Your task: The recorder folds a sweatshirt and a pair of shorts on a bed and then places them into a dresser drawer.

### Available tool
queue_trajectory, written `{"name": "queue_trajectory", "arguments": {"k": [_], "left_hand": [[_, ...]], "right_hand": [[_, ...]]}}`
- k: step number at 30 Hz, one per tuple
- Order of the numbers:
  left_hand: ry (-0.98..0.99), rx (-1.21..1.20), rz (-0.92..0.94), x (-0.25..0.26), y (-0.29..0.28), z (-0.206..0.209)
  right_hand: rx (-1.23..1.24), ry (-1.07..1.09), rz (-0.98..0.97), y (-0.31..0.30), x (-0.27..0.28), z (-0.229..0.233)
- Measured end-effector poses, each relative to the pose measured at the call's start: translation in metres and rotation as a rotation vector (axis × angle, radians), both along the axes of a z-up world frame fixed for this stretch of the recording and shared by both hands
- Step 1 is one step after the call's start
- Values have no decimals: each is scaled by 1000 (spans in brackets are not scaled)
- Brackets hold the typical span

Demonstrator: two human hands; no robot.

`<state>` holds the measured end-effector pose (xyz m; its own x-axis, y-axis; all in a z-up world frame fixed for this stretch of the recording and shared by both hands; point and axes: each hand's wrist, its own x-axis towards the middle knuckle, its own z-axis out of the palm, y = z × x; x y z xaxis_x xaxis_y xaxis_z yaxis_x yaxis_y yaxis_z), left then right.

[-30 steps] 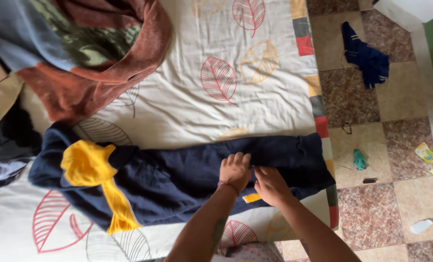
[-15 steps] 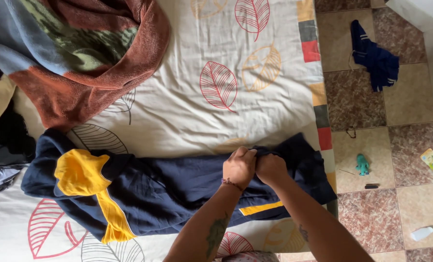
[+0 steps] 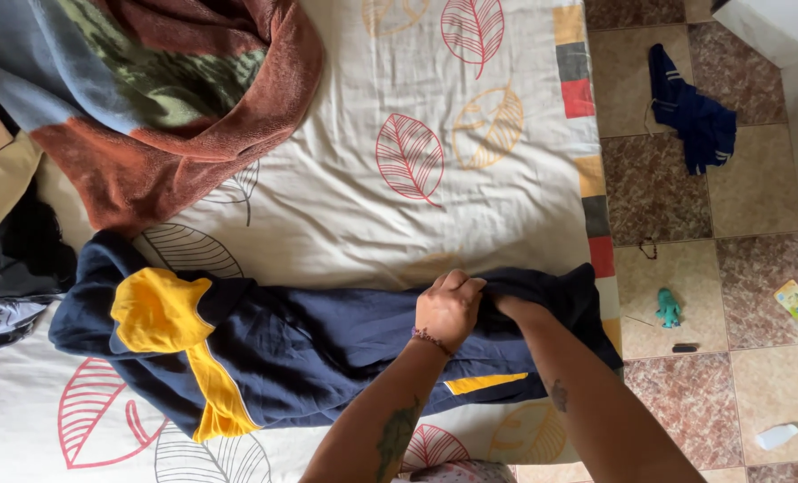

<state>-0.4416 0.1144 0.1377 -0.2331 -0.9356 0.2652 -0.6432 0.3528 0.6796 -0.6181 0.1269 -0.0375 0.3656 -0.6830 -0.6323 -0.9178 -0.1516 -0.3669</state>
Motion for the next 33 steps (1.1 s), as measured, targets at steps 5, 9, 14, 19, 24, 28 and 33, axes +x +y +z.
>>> {"name": "queue_trajectory", "arguments": {"k": [5, 9, 14, 19, 24, 28, 33], "left_hand": [[-3, -46, -32, 1, -2, 0], [-56, -58, -14, 0, -12, -1], [-44, -60, -49, 0, -13, -1], [-46, -14, -44, 0, -14, 1], [-71, 45, -20, 1, -19, -5], [-78, 35, -43, -2, -24, -14], [-91, 86, -36, -11, -32, -12]], "right_hand": [[37, 49, -15, -13, -2, 38], [69, 90, -33, -19, -9, 50], [107, 131, -57, -20, -14, 93], [149, 171, -90, -32, -11, 93], [192, 215, -106, -39, -17, 75], [227, 253, -121, -43, -29, 55], [271, 302, -150, -48, -43, 55]]}}
